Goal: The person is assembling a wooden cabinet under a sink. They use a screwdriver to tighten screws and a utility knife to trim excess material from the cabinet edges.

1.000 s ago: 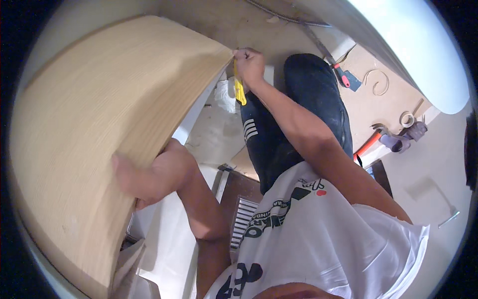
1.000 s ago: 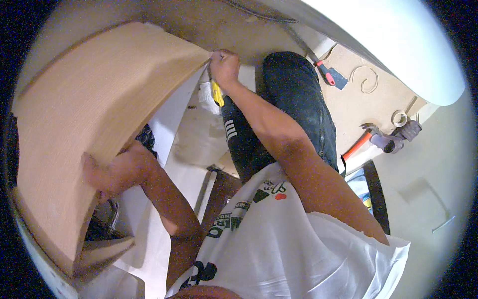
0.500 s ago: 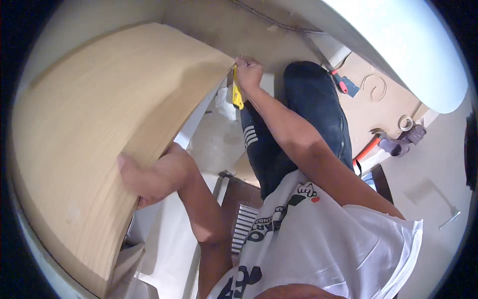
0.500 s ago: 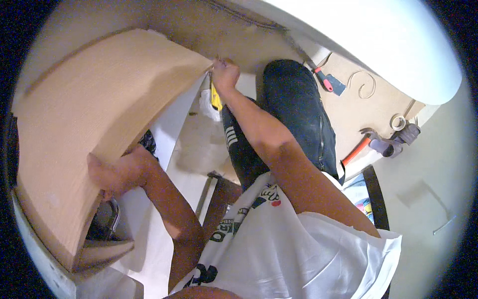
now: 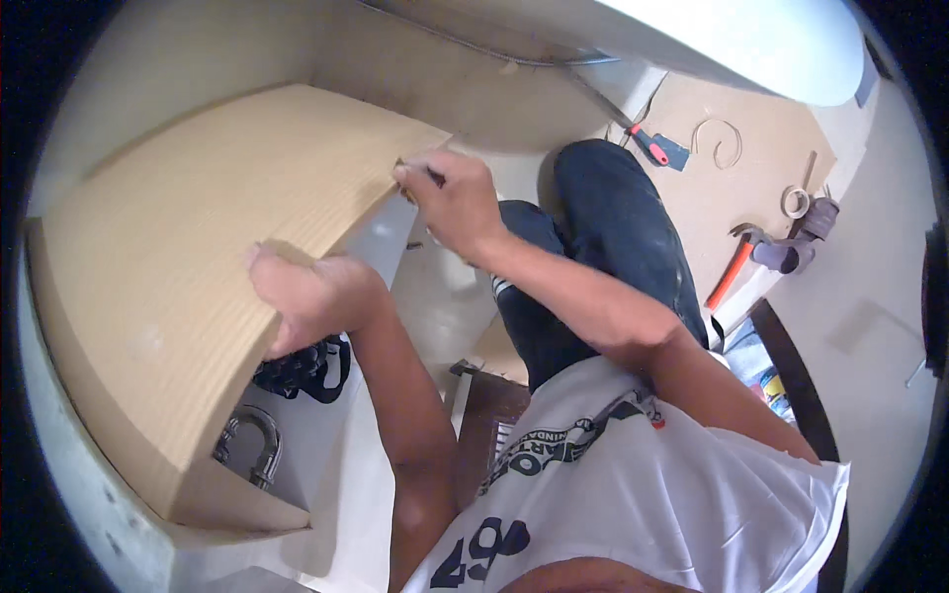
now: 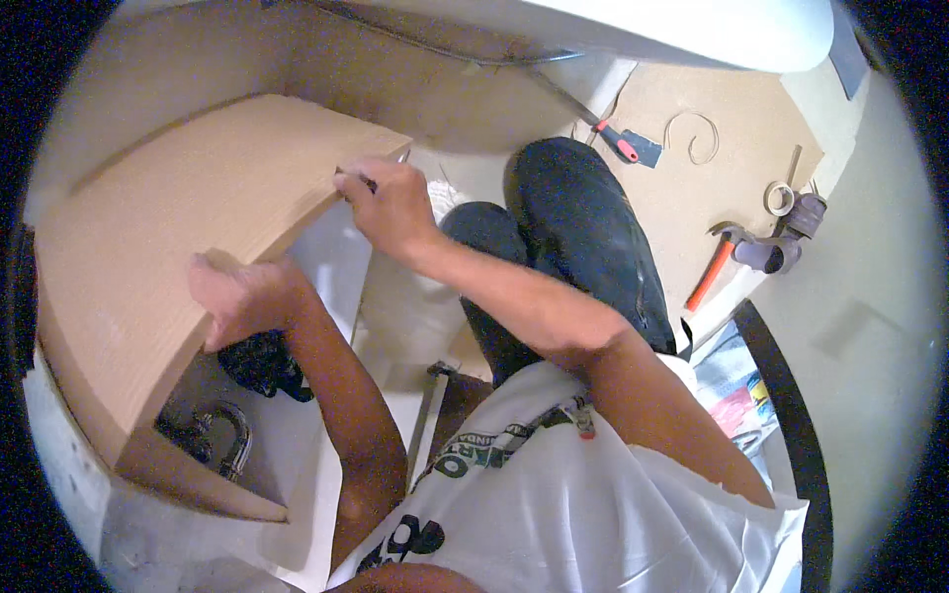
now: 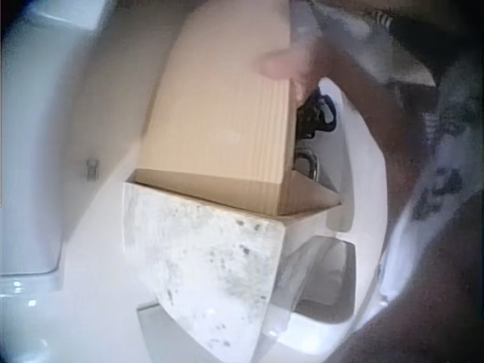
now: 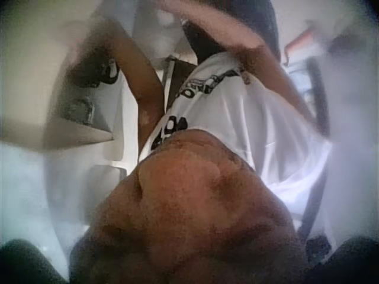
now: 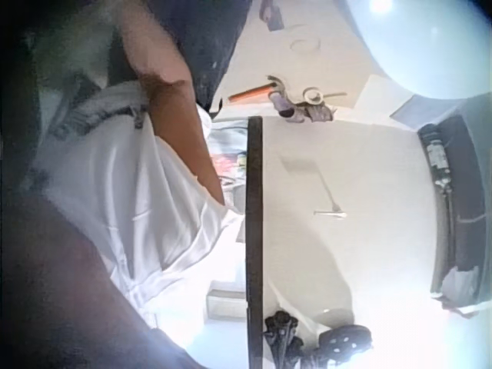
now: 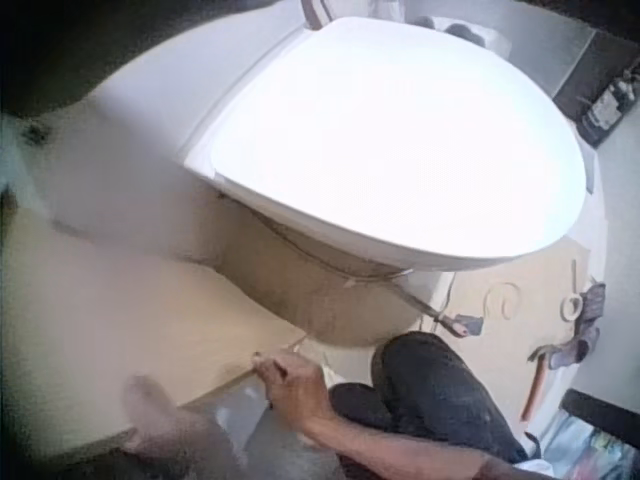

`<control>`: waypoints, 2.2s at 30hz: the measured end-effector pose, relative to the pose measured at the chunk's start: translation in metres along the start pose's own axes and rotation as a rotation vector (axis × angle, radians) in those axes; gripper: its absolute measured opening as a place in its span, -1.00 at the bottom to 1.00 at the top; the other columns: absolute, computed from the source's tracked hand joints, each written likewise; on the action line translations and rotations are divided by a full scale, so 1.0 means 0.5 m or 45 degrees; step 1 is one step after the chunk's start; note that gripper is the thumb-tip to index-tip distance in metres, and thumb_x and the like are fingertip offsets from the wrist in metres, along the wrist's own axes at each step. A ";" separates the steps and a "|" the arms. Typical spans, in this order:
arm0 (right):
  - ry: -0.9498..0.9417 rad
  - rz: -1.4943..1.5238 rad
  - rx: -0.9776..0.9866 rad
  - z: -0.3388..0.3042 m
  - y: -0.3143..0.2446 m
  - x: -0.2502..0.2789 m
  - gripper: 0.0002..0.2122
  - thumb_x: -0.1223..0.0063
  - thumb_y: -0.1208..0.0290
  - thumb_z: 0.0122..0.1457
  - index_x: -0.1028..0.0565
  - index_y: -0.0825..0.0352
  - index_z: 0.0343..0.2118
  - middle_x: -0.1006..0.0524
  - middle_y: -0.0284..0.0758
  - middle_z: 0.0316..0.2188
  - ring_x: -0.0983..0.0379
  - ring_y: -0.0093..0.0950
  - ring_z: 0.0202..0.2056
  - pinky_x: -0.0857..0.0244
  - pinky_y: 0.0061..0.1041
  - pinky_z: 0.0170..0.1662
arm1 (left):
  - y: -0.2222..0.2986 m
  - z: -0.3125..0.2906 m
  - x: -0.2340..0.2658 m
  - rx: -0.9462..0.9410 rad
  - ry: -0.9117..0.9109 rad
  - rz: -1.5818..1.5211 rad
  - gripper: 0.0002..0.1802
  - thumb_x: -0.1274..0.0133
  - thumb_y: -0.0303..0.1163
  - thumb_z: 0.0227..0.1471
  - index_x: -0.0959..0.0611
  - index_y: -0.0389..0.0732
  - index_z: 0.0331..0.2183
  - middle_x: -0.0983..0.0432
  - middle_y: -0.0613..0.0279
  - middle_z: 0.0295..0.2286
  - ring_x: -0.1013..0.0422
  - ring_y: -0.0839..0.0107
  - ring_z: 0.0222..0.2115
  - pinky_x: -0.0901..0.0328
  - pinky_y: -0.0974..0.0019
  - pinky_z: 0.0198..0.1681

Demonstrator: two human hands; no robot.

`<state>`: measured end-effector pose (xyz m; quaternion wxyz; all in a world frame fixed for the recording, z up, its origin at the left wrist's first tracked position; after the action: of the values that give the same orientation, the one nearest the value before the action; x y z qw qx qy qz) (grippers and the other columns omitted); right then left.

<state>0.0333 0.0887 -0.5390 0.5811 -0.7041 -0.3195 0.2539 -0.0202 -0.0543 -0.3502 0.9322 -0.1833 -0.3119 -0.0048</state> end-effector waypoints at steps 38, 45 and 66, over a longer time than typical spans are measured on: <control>0.494 -0.168 -0.541 0.019 0.419 0.004 -0.82 -0.13 0.38 0.01 -0.59 0.43 -0.50 -0.53 -0.15 -0.62 -0.47 -0.37 -0.55 -0.31 -0.41 -0.39 | 0.064 0.030 0.048 -0.021 0.014 0.248 -0.77 -0.18 -0.26 -0.14 -0.58 -0.13 -0.39 -0.53 0.28 -0.38 -0.43 0.16 -0.36 -0.21 0.15 -0.24; 0.438 -0.194 -0.147 0.056 0.316 0.036 -0.80 -0.13 0.38 -0.01 -0.54 0.44 -0.58 -0.46 -0.15 -0.71 -0.43 -0.38 -0.63 -0.27 -0.39 -0.50 | 0.078 0.034 0.034 -0.047 0.116 0.032 -0.72 -0.05 -0.30 -0.22 -0.56 -0.09 -0.34 -0.53 0.22 -0.40 -0.44 0.18 -0.37 -0.07 0.11 -0.25; 0.467 -0.081 -0.591 0.026 0.412 0.008 -0.76 -0.08 0.33 0.01 -0.53 0.44 -0.59 -0.53 -0.19 -0.64 -0.40 -0.51 -0.60 -0.25 -0.45 -0.47 | 0.047 0.030 0.065 0.045 0.092 0.134 -0.63 -0.21 -0.27 -0.31 -0.57 -0.18 -0.35 -0.49 0.09 -0.40 -0.41 0.06 -0.34 -0.17 0.01 -0.26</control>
<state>0.0582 0.0755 -0.7437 0.4603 -0.8420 -0.2804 0.0242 0.0003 -0.0237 -0.3280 0.9450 -0.1826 -0.2681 0.0431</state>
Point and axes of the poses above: each hand's wrist, its own z-axis towards the middle knuckle, its own x-axis out of the back of the hand, y = z × x, the point moved 10 cm from there along z, towards the middle knuckle
